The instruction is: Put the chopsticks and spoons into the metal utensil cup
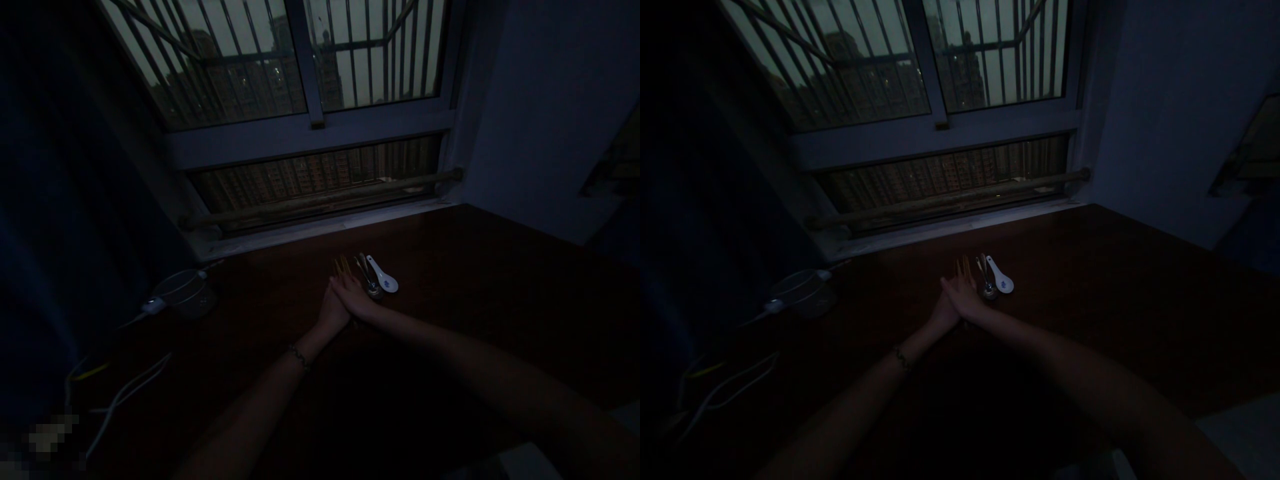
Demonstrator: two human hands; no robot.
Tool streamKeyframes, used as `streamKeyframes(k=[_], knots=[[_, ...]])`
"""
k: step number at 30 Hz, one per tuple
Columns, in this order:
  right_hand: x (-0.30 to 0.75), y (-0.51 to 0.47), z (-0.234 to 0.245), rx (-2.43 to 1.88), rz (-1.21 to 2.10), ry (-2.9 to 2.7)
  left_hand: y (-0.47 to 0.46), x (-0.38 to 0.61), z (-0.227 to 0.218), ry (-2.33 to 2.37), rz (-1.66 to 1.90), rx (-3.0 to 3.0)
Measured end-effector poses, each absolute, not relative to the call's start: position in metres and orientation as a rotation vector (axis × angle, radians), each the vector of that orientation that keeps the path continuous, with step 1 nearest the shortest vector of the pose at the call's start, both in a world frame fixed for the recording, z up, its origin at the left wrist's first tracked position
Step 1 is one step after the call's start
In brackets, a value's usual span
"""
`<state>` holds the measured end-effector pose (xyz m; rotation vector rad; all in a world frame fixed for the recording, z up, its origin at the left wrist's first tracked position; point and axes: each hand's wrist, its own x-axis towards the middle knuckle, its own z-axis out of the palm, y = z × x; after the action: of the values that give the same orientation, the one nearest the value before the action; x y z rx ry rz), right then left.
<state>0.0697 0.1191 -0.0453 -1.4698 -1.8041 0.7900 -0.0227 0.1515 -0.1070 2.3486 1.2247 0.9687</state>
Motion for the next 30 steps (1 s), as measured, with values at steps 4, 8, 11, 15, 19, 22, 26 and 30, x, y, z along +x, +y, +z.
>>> streamKeyframes(k=[4,8,11,15,19,22,26,30], knots=[[0.07,0.117,-0.045,-1.447,0.83,-1.764,0.153,-0.023,-0.108,1.256,0.956,2.373],[0.069,0.115,-0.044,-1.421,0.822,-1.774,0.151,-0.023,-0.104,1.314,0.864,2.405],[0.068,0.115,-0.046,-1.405,0.802,-1.792,0.15,-0.023,-0.102,1.32,0.864,2.405],[0.068,0.115,-0.051,-1.394,0.749,-1.825,0.15,-0.023,-0.102,1.326,0.885,2.379],[0.069,0.115,-0.053,-1.339,0.673,-1.852,0.15,-0.026,-0.086,1.323,0.936,2.259],[0.069,0.113,-0.052,-1.298,0.62,-1.86,0.155,-0.042,-0.051,1.507,0.819,2.311],[0.067,0.101,-0.05,-1.264,0.593,-1.914,0.167,-0.092,0.007,2.256,0.581,2.386],[0.063,0.086,-0.043,-1.181,0.535,-2.051,0.174,-0.153,0.039,2.793,0.588,2.096]])
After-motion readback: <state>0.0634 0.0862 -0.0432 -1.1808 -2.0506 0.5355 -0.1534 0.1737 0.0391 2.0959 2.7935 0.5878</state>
